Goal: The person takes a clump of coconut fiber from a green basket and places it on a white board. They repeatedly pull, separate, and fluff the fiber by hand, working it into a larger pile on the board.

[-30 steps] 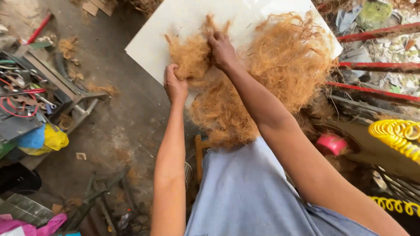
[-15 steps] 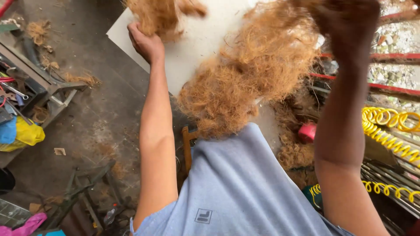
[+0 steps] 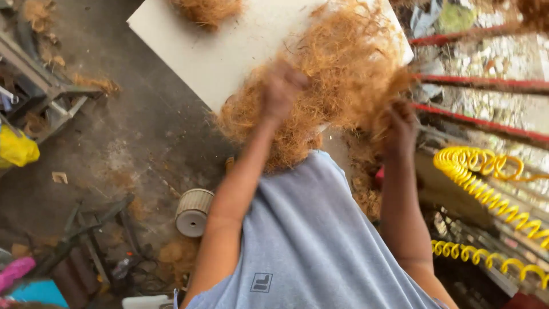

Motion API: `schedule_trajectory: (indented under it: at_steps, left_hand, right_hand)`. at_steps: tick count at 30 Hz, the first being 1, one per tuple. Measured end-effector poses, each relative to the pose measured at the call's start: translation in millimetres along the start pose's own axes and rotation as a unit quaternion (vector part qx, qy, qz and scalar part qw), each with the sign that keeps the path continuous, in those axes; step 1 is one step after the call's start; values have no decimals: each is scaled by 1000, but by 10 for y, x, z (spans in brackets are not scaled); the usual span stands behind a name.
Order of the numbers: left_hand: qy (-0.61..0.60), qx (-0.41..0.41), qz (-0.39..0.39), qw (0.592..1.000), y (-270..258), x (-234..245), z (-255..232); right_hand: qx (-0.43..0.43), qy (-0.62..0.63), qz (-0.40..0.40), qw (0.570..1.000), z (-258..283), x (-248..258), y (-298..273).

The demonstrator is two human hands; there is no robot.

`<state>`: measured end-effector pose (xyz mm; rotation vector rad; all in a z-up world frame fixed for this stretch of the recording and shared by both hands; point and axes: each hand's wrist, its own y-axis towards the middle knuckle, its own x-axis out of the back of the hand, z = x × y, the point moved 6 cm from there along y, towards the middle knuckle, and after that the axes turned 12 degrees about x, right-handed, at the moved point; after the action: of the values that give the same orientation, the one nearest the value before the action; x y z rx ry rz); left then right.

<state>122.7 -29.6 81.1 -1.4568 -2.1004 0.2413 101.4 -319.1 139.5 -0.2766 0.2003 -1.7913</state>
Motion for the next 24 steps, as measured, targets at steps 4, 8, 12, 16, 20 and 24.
schedule_trajectory:
  at_steps: [4,8,12,16,20,24]
  left_hand:
    - [-270,81,202,938,-859,-953,117]
    - [-200,137,-8,970,-625,-1369,1328]
    - [-227,146,-49,962,-724,-1227,1191]
    - [-204,139,-139,959,-893,-1192,996]
    - [-144,137,-243,949,-921,-1061,1150]
    - [-82,105,-357,925,-949,-642,1094]
  right_hand:
    - [15,-27,96,995,-341,-389,-77]
    - [79,-130,225,962,-739,-246,367]
    - [110,-171,267,942,-811,-81,630]
    - [138,-146,223,954,-864,84,907]
    - [181,-189,165,951,-887,415,1249]
    - [182,-218,143,948,-1137,739,1675]
